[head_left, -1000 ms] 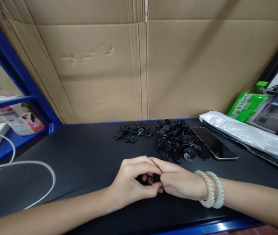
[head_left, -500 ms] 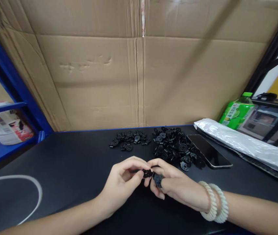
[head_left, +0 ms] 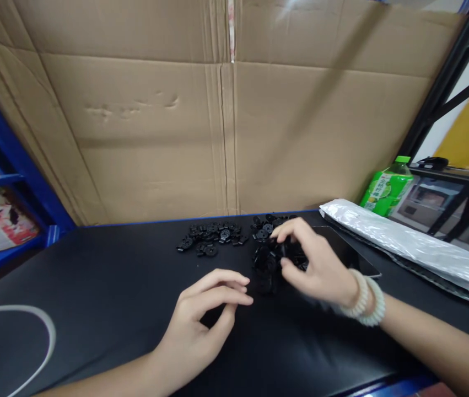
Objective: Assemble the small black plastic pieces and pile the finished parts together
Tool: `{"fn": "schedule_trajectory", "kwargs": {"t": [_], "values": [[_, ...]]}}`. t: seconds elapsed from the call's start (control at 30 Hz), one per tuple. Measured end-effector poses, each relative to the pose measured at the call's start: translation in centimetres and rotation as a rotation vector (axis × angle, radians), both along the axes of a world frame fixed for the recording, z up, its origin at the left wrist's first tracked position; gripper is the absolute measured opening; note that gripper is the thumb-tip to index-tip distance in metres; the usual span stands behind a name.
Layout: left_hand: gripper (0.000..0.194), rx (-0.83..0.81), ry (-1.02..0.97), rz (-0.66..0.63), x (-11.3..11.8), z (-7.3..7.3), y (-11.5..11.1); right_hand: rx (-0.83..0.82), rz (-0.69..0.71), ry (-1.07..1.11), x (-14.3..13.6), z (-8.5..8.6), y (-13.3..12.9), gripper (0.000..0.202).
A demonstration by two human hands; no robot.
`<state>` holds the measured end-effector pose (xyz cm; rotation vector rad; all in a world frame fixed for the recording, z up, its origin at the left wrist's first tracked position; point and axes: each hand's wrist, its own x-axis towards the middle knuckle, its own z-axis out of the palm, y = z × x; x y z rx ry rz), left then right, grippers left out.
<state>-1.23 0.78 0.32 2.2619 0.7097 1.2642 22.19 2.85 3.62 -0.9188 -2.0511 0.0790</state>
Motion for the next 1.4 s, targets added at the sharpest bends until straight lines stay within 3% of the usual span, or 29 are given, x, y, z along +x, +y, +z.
{"fn": "schedule_trajectory", "kwargs": {"t": [0.13, 0.23, 0.33, 0.4, 0.5, 0.57, 0.7, 0.87, 0.97, 1.13, 1.3, 1.4], "values": [[0.03, 0.036, 0.054, 0.005, -0.1, -0.2, 0.0, -0.001, -0.113, -0.014, 2.6, 0.8, 2.4, 0.053], [0.028, 0.156, 0.133, 0.033, -0.7, -0.4, 0.6, -0.019, -0.123, 0.092, 2.9, 0.7, 2.7, 0.05], [0.024, 0.289, 0.318, 0.113, -1.7, -0.6, 2.0, 0.031, -0.051, 0.159, 1.9, 0.4, 1.5, 0.042], [0.022, 0.317, 0.473, 0.257, -2.4, -0.7, 3.1, 0.049, 0.008, 0.149, 0.8, 0.2, 0.1, 0.038], [0.03, 0.312, 0.657, 0.441, -3.0, -0.8, 4.4, -0.008, 0.146, 0.068, -0.8, -0.3, -2.4, 0.038], [0.036, 0.316, 0.723, 0.467, -3.1, -0.9, 4.8, -0.068, 0.275, -0.021, -1.6, -0.9, -3.6, 0.041], [0.035, 0.336, 0.763, 0.385, -2.6, -0.9, 4.4, -0.089, 0.427, -0.139, -2.4, -2.0, -4.5, 0.044], [0.026, 0.352, 0.678, 0.136, -2.0, -0.9, 2.8, -0.14, 0.431, -0.121, -2.2, -2.0, -4.1, 0.044], [0.026, 0.356, 0.618, 0.012, -1.7, -0.9, 1.9, -0.258, 0.441, -0.038, -2.4, -1.7, -4.3, 0.042], [0.03, 0.266, 0.493, 0.001, -1.5, -0.8, 2.2, -0.666, 0.402, 0.07, -3.2, -2.3, -4.6, 0.028], [0.022, 0.113, 0.418, -0.023, -1.6, -0.7, 2.8, -0.874, 0.378, 0.072, -3.4, -3.0, -4.2, 0.023], [0.021, 0.07, 0.25, 0.008, -1.4, -0.4, 2.2, -1.055, 0.434, 0.252, -3.5, -3.0, -3.9, 0.022]]}}
